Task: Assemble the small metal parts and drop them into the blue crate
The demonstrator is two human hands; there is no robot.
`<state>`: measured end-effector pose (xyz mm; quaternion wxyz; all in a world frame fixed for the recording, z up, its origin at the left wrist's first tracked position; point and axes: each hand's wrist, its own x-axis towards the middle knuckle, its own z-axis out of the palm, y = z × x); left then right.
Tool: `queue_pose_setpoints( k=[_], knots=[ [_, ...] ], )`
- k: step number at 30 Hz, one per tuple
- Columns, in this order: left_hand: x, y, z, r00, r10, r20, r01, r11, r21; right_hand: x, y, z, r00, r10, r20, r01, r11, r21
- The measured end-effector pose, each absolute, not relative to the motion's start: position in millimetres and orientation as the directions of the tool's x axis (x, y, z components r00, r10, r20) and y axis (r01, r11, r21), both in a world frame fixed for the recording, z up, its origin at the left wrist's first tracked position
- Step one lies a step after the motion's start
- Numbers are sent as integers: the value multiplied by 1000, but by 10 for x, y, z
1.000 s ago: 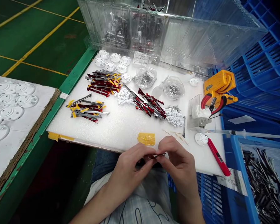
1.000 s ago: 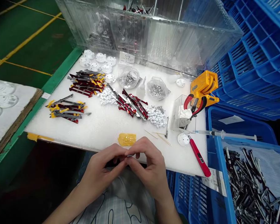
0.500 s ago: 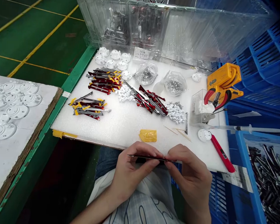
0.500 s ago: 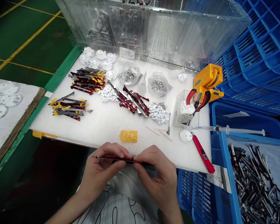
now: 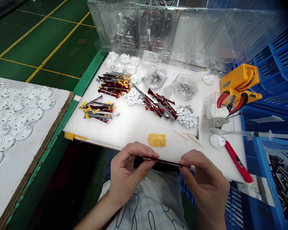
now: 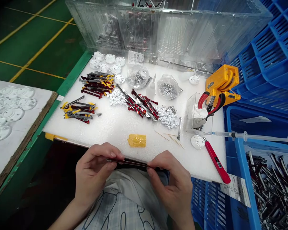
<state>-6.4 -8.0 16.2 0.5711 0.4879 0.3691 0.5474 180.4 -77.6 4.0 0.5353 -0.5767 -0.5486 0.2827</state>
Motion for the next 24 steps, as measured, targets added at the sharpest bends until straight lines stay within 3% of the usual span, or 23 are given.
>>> queue_pose_setpoints(
  k=[7,24],
  knots=[
    [-81,-110,205,174,958,229,-229,-187,955,1800,-752,16,236,938,252,335,164,-928],
    [-109,-161,300,227,939,257,-226,-206,952,1773,-776,-68,206,963,174,279,113,-954]
  ],
)
